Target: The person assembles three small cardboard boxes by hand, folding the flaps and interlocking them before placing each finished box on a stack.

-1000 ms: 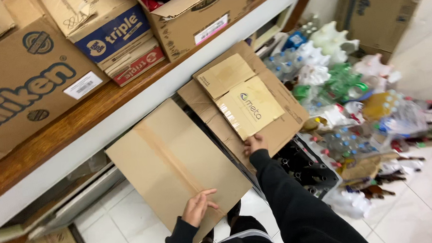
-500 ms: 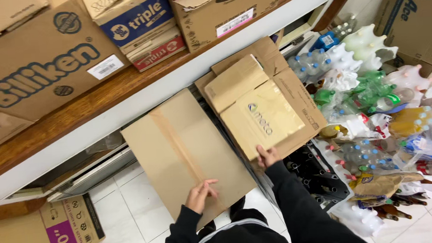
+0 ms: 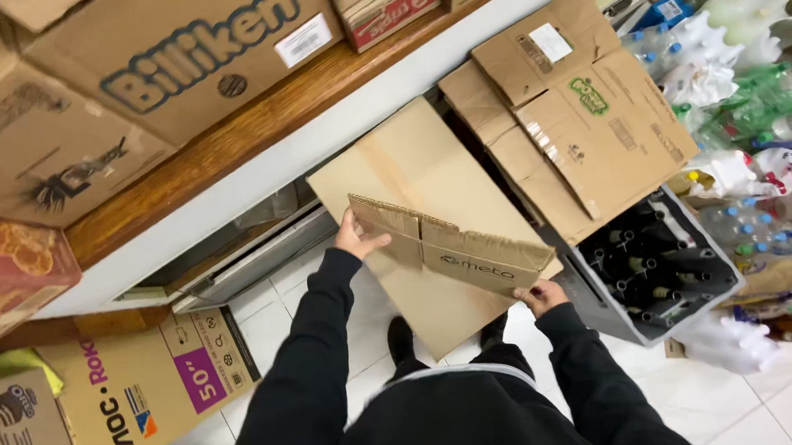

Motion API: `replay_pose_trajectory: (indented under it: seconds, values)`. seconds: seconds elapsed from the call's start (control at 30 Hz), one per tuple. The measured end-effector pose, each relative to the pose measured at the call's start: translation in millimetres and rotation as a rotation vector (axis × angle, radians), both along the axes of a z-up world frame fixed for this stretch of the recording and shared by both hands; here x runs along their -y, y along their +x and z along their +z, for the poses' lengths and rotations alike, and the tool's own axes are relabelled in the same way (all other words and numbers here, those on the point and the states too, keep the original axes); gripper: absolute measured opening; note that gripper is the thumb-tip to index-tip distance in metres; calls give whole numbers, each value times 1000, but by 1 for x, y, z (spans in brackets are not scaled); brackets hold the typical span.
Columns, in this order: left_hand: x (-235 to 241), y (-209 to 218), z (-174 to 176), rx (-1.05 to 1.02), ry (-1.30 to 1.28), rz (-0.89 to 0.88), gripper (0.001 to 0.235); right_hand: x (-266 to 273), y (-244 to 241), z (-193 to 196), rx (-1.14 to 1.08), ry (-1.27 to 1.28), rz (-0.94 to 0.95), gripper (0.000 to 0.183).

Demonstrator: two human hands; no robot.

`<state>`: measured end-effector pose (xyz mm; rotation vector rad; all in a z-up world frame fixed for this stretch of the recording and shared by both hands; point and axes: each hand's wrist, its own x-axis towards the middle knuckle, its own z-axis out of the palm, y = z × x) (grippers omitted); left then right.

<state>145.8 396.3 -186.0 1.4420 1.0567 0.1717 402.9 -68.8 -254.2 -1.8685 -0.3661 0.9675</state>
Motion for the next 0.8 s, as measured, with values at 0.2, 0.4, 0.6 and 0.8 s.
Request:
replay_pose_trajectory:
  seconds: [0.2, 0.4, 0.6, 0.8]
  values:
    - [-3, -44, -36, 238, -148, -31, 171, -17, -56, -20, 369, -383, 7, 37]
    - [11, -35, -46, 355, -122, -196, 160, -61, -78, 8, 296, -244, -204, 56]
    - [56, -40, -26, 368, -42, -296, 144, -98, -80, 75, 190, 184, -415, 108]
    - [119, -61, -21, 209, -10, -300, 128, -90, -100, 138, 153, 193, -427, 84]
